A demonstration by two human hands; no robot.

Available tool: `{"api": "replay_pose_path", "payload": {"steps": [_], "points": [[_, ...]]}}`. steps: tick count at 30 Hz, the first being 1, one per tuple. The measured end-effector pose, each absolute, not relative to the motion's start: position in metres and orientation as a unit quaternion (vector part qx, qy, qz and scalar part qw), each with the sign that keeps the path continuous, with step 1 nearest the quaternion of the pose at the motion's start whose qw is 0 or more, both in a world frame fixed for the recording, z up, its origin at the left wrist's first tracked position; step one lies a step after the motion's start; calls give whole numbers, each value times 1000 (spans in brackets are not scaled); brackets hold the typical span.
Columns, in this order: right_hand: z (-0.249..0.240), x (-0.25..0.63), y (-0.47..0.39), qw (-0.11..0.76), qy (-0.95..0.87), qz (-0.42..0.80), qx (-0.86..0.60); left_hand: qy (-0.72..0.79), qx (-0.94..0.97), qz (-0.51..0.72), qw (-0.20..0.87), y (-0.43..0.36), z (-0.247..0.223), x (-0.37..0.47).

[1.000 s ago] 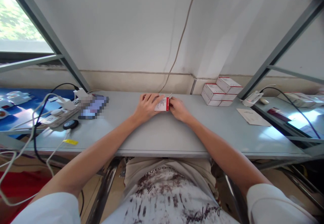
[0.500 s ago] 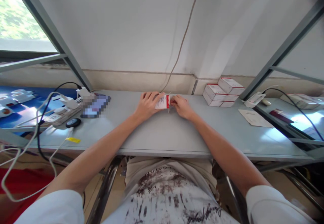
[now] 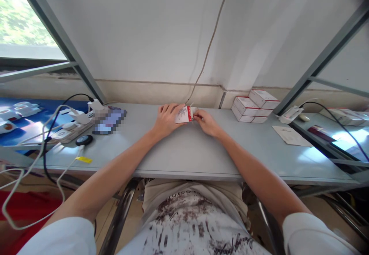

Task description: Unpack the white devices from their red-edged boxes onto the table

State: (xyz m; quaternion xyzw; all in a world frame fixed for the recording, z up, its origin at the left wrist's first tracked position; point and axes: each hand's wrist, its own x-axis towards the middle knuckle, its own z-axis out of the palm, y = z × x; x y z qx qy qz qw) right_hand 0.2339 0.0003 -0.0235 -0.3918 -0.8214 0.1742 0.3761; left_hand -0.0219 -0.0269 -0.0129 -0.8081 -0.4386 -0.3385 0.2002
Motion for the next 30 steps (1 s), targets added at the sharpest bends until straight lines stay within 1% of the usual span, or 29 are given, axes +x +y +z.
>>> {"api": "replay_pose_path", "payload": {"steps": [9,12,16,19,24,30], "points": [[-24,237,10,446,-757,213,-428,-469,-790,-346,193,-20,-13,-27],[-23,240,11,479,-699,293,-444,-472,-784,-354,192,-19,-13,-32],[-20,236,6,513,-615,424,-422,-475,-782,-362,179,-21,-12,-33],[-18,227,-1,520,-580,472,-413,-472,-783,-366,172,-23,-13,-29],[-20,216,-9,518,-584,468,-413,-468,-792,-361,156,-26,-14,-24],[-18,218,-5,567,-518,466,-440,-487,-793,-350,106,-28,-12,-23]]}}
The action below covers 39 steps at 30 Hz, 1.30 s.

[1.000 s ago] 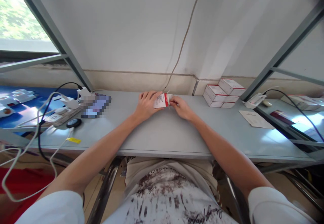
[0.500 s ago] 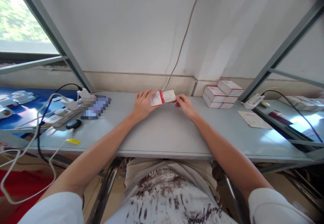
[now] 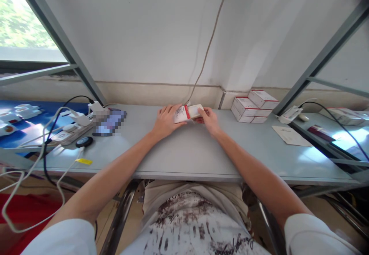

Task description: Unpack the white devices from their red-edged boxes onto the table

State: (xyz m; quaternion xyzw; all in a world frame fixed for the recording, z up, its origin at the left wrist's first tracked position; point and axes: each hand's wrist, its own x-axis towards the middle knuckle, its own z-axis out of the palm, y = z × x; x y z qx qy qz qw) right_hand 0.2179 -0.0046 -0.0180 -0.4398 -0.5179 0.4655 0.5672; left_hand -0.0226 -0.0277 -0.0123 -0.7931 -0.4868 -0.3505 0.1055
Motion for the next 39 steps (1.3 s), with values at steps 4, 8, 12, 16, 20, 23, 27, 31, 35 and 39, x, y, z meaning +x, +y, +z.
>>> {"api": "replay_pose_path", "payload": {"steps": [4,8,12,16,20,23,27,31,35,39], "points": [[-13,225,-2,613,-430,472,-466,-532,-787,-311,38,-29,-7,-24],[-10,230,-1,635,-375,466,-489,-597,-748,-289,7,-30,-2,-25],[-11,230,-1,633,-369,454,-508,-647,-705,-289,13,-30,0,-27],[-15,229,-1,623,-387,443,-515,-661,-701,-267,19,-27,3,-33],[-19,230,1,613,-402,437,-521,-656,-713,-243,36,-23,2,-40],[-18,230,1,606,-409,434,-527,-664,-705,-240,73,-22,-2,-44],[-15,229,-2,597,-412,433,-535,-672,-698,-229,94,-20,-6,-45],[-18,230,-2,598,-426,434,-523,-669,-704,-227,68,-16,-10,-46],[-24,234,3,595,-450,422,-516,-682,-688,-238,74,-13,-13,-49],[-27,238,9,573,-484,407,-522,-691,-674,-244,92,-11,-13,-54]]}}
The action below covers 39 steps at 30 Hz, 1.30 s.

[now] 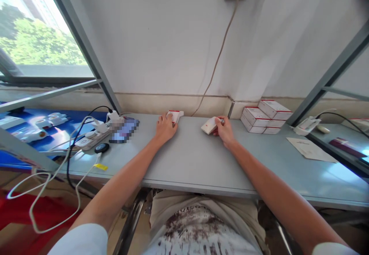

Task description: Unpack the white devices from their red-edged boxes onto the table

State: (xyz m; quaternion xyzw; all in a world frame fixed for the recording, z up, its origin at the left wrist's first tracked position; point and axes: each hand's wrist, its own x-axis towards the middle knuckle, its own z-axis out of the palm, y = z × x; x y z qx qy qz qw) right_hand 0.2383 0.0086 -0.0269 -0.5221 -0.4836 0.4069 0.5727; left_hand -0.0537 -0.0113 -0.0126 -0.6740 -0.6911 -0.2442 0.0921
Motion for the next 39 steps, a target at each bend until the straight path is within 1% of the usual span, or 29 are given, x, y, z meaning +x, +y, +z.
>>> {"api": "replay_pose_path", "payload": {"steps": [9,17,23,27,30,33,36,39], "points": [[-29,244,14,532,-519,378,-552,-699,-669,-232,102,-13,-11,-54],[-35,244,19,545,-502,383,-551,-697,-671,-234,97,-13,-11,-55],[-36,244,19,542,-505,364,-565,-699,-670,-231,92,-9,-14,-57],[-35,243,15,482,-580,306,-581,-701,-670,-226,92,-10,-13,-55],[-36,244,14,423,-661,202,-586,-703,-667,-226,98,-12,-13,-54],[-39,247,14,369,-740,108,-552,-701,-666,-231,112,-11,-14,-54],[-40,251,19,343,-772,81,-530,-696,-668,-233,120,-11,-16,-54],[-41,256,26,336,-772,92,-533,-693,-673,-230,122,-11,-16,-53]]}}
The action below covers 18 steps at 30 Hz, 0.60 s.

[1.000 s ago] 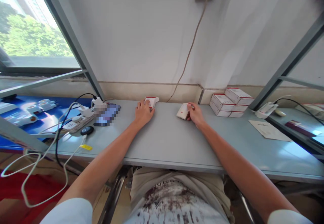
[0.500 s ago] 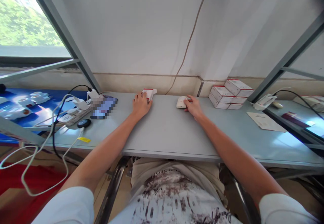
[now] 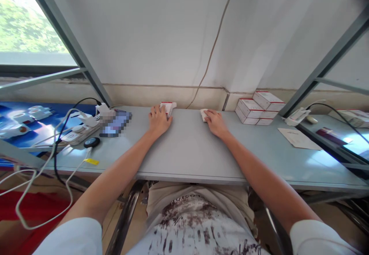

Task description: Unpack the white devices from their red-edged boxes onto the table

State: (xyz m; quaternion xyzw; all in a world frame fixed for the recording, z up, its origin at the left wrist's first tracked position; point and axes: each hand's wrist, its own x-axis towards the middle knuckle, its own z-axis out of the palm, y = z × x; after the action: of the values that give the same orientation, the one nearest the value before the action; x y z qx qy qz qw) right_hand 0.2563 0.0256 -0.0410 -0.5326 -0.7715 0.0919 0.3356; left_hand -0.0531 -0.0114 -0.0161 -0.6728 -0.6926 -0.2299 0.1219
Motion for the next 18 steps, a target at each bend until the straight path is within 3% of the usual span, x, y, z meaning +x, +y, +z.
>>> {"api": "replay_pose_path", "payload": {"steps": [6,18], "points": [[-45,265,32,354,-746,158,-542,-682,-675,-253,122,-17,-13,-47],[-47,264,41,346,-755,89,-550,-650,-688,-299,125,-22,-7,-39]]}}
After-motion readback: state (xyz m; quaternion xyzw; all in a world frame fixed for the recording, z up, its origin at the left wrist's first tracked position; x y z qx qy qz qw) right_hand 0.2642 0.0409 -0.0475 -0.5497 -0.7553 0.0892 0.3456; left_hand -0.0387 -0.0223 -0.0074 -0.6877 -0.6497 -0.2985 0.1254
